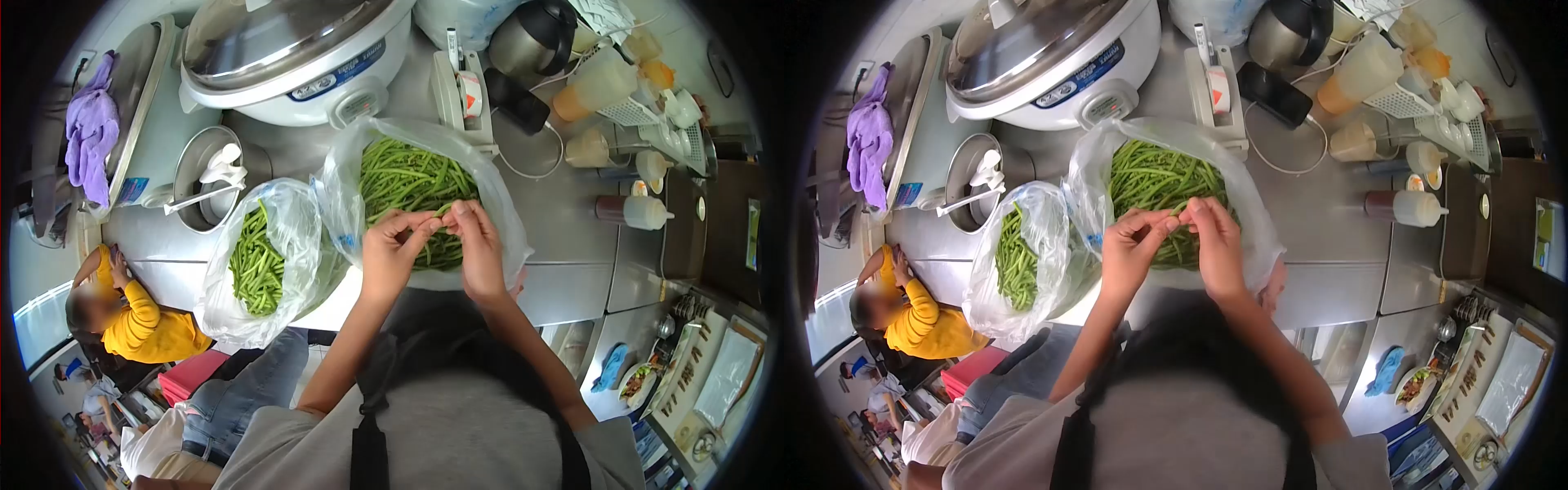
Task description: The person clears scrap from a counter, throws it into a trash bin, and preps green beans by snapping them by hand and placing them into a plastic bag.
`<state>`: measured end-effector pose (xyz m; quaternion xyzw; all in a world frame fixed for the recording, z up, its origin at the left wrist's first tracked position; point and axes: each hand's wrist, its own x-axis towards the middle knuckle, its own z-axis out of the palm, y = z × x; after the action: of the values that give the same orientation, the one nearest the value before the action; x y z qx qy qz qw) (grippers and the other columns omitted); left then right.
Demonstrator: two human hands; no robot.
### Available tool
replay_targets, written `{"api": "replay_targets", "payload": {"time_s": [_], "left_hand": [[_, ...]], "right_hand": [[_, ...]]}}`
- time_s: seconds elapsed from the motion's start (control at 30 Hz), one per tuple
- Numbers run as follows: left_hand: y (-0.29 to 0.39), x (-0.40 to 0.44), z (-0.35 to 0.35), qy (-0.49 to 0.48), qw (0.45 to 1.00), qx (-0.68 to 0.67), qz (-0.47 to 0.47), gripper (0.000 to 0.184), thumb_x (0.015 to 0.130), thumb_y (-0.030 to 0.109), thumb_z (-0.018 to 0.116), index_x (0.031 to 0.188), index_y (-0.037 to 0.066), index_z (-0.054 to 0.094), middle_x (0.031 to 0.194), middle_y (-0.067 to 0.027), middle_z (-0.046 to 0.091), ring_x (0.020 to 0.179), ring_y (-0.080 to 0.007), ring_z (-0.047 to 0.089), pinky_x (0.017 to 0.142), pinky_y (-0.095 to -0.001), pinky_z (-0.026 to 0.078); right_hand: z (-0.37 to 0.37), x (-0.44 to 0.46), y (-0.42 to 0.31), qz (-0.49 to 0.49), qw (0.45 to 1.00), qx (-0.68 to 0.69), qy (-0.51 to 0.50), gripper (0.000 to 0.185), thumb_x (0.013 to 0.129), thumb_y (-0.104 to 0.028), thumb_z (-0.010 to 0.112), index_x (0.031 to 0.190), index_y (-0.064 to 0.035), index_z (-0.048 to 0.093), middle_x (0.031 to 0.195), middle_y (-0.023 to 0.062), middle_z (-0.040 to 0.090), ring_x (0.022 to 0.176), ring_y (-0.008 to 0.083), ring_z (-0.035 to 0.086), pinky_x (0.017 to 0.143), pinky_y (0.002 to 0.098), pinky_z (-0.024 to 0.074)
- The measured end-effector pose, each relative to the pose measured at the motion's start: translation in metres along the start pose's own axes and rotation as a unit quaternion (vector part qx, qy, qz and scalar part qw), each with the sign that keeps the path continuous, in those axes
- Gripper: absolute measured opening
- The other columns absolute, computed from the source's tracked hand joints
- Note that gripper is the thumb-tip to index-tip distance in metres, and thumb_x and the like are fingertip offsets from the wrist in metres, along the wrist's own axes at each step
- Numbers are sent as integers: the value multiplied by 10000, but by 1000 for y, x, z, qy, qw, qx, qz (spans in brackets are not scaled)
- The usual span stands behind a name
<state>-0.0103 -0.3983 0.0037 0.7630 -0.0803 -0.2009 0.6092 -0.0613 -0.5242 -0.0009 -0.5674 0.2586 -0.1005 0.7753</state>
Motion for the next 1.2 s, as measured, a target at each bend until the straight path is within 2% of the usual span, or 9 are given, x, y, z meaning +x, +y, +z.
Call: {"api": "replay_targets", "payload": {"time_s": [0.2,0.37,0.4,0.5,0.73,0.9,1.0,1.1,1.2], "left_hand": [[-1,-4,4,-16,991,-131,-1,160,872,75,689,1014,5,710,828,-2,659,700,-38,539,646,-189,429],[-3,1,-1,-118,973,-195,25,152,892,73,660,1024,14,706,892,-28,681,824,-77,597,756,-212,467],[2,-1,-2,-116,967,-227,4,147,858,87,705,981,6,718,794,4,609,686,-53,481,636,-206,364],[1,6,-14,-162,981,-88,67,147,884,75,669,1010,16,715,895,-17,645,823,-79,587,775,-213,464],[13,7,-11,-59,988,-108,88,170,907,125,648,1027,14,695,780,38,570,690,-32,475,653,-185,393],[22,15,-21,14,976,-217,1,240,929,224,625,1065,34,676,744,73,543,609,-27,360,561,-181,286],[17,16,-20,9,981,-191,30,258,928,234,628,1081,31,669,756,89,543,601,-19,354,557,-180,284],[16,13,-14,-22,977,-209,16,228,925,155,630,1089,-3,657,1042,-37,686,956,-69,589,878,-218,439],[20,6,-10,-28,975,-220,20,213,929,141,620,1081,-3,656,984,-22,683,847,-58,565,797,-224,452]], "right_hand": [[9,-10,-1,-4,984,177,-13,254,1003,-268,478,876,-60,551,762,5,522,695,71,462,646,224,391],[-28,-18,-10,-76,991,-40,-107,239,1000,-224,468,861,-47,546,699,-9,495,602,67,422,559,223,364],[-30,-19,-10,-75,985,-92,-124,231,995,-206,473,854,-40,548,680,-12,490,586,64,415,542,223,357],[-33,-29,-14,-103,956,-217,-167,189,958,-144,507,828,-16,558,637,-15,486,581,54,415,532,229,350],[-37,-25,-21,-153,948,-255,-114,147,879,-101,580,783,10,570,634,21,512,569,76,440,526,248,361],[-48,-31,-22,-191,879,-424,-108,131,803,-112,629,832,16,627,757,92,636,613,228,568,588,317,448],[-51,-25,-9,-409,727,-547,-67,172,800,-137,631,883,8,671,870,117,678,699,304,609,660,333,491],[-24,-24,-11,-411,784,-458,-82,208,859,-171,603,938,3,682,886,124,688,695,282,628,675,306,500],[-7,-27,-16,-117,939,-259,-196,232,923,-199,552,940,4,663,827,128,677,662,261,627,655,317,494]]}}
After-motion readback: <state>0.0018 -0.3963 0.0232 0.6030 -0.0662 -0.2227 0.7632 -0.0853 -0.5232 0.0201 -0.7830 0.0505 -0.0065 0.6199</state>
